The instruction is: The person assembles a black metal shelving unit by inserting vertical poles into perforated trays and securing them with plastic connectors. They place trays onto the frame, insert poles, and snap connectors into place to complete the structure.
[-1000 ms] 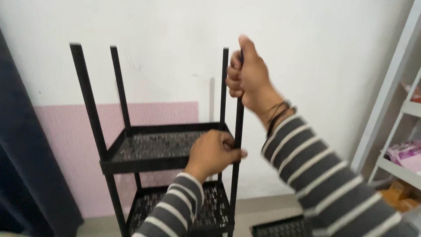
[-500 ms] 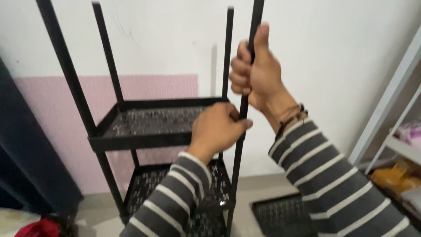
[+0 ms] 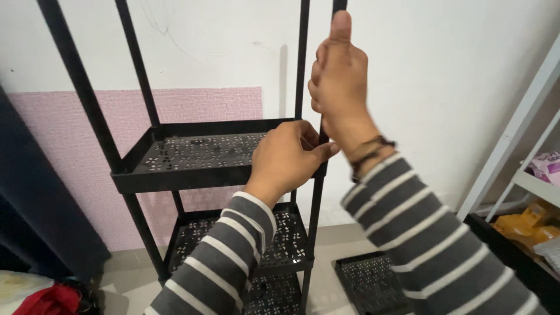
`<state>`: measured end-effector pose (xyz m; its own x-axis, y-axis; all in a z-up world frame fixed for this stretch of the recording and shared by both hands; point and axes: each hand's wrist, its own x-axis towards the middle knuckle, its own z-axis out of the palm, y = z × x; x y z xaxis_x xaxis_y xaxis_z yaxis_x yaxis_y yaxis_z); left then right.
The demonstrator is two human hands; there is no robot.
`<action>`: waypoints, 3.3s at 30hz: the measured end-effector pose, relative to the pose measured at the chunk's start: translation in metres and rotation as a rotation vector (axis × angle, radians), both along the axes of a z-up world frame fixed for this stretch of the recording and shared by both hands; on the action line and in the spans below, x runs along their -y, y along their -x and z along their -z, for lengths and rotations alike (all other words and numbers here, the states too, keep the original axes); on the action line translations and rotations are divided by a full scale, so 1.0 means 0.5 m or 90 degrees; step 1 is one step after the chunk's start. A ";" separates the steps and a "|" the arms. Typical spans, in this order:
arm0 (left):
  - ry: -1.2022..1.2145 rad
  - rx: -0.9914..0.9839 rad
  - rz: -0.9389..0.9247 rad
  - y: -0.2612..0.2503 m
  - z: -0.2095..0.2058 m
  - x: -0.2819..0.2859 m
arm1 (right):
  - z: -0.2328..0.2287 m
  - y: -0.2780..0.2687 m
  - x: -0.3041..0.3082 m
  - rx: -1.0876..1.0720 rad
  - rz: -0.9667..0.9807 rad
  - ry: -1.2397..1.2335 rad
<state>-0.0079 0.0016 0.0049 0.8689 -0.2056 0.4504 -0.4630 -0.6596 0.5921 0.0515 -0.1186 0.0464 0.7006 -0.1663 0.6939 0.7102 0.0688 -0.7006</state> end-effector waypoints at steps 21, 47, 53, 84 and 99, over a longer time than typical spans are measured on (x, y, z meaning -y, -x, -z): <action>-0.040 -0.014 0.012 -0.030 0.022 0.001 | 0.063 0.023 -0.017 0.034 0.055 0.025; -0.323 0.675 -0.242 -0.084 0.184 0.072 | 0.754 0.057 0.505 -0.675 -0.053 0.853; -0.317 0.694 -0.222 -0.096 0.190 0.073 | 0.895 0.077 0.516 -0.722 -0.007 1.058; -0.315 0.610 -0.220 -0.088 0.173 0.082 | 0.988 0.079 0.525 -0.619 0.002 0.988; -0.211 0.474 -0.194 -0.040 0.103 0.077 | 0.357 -0.158 0.260 -0.302 0.078 0.242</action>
<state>0.0120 -0.0369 -0.0465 0.4107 -0.2333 0.8814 -0.4279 -0.9030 -0.0395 0.1307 -0.2486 -0.1321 0.9385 -0.0678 0.3387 0.3029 -0.3099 -0.9013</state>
